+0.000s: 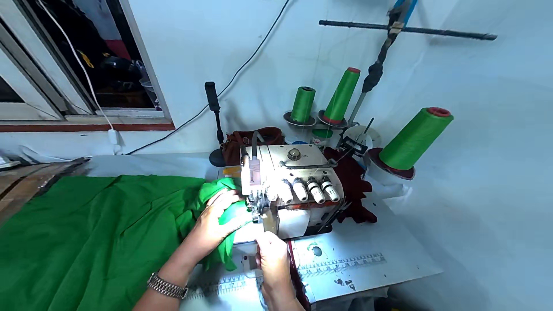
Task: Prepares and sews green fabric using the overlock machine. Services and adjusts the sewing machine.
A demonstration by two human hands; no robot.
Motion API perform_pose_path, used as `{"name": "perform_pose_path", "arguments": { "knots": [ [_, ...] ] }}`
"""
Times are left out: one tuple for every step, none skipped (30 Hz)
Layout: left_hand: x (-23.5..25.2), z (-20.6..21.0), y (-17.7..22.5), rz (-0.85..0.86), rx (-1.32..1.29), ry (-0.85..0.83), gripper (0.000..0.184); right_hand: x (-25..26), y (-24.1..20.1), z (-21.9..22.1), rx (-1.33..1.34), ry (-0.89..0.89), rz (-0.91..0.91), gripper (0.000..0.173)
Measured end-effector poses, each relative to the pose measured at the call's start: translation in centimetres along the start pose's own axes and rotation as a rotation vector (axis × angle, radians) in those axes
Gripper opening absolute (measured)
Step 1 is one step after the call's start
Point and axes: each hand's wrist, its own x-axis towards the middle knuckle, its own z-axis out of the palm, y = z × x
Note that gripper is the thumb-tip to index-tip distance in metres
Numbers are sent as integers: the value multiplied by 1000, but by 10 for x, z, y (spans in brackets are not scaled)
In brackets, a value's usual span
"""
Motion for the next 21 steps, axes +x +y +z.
{"name": "perform_pose_path", "arguments": {
  "knots": [
    [2, 0, 2, -28, 8, 3, 45, 0, -1, 0, 3, -3, 9, 39],
    [5, 1, 3, -56, 20, 10, 45, 1, -1, -1, 5, -1, 12, 40],
    [7, 2, 5, -94, 28, 14, 45, 0, 0, -1, 6, -3, 12, 40],
    [9, 2, 6, -137, 36, 16, 45, -1, 1, -3, 8, -10, 15, 40],
    [10, 1, 7, -173, 46, 28, 45, -2, 1, -4, 17, -20, 17, 39],
    [10, 2, 6, -185, 56, 62, 43, -4, 0, -5, 33, -32, 21, 39],
    [9, 3, 4, -182, 61, 108, 42, -6, -1, -7, 54, -46, 25, 38],
    [6, 3, 1, -180, 54, 143, 41, -8, -3, -8, 71, -63, 34, 37],
    [3, 2, -1, -178, 43, 172, 40, -10, -4, -9, 84, -79, 43, 36],
    [-1, 1, -4, -176, 35, 192, 40, -11, -5, -10, 96, -88, 49, 36],
    [-6, 0, -5, -188, 21, 208, 39, -12, -4, -11, 105, -96, 49, 35],
    [-11, -1, -6, -207, 4, 229, 37, -14, -3, -13, 112, -107, 46, 35],
    [-16, -2, -6, -223, -10, 251, 36, -15, -2, -14, 113, -122, 33, 34],
    [-22, -3, -6, -233, -14, 273, 35, -16, 0, -17, 101, -138, -5, 34],
    [-27, -5, -7, -239, -16, 294, 34, -17, 4, -21, 75, -150, -61, 34],
    [-34, -8, -9, -230, -15, 325, 34, -17, 8, -26, 35, -159, -127, 33],
    [-41, -13, -12, -222, -14, 349, 34, -17, 11, -32, -14, -163, -193, 31],
    [-47, -20, -15, -219, -17, 377, 33, -17, 12, -39, -69, -156, -256, 28],
    [-54, -28, -18, -214, -11, 413, 33, -16, 14, -47, -126, -138, -321, 27],
    [-60, -39, -20, -226, -16, 449, 31, -14, 15, -56, -185, -114, -377, 25],
    [-68, -52, -22, -246, -28, 485, 30, -12, 17, -66, -252, -85, -430, 23]
  ]
}}
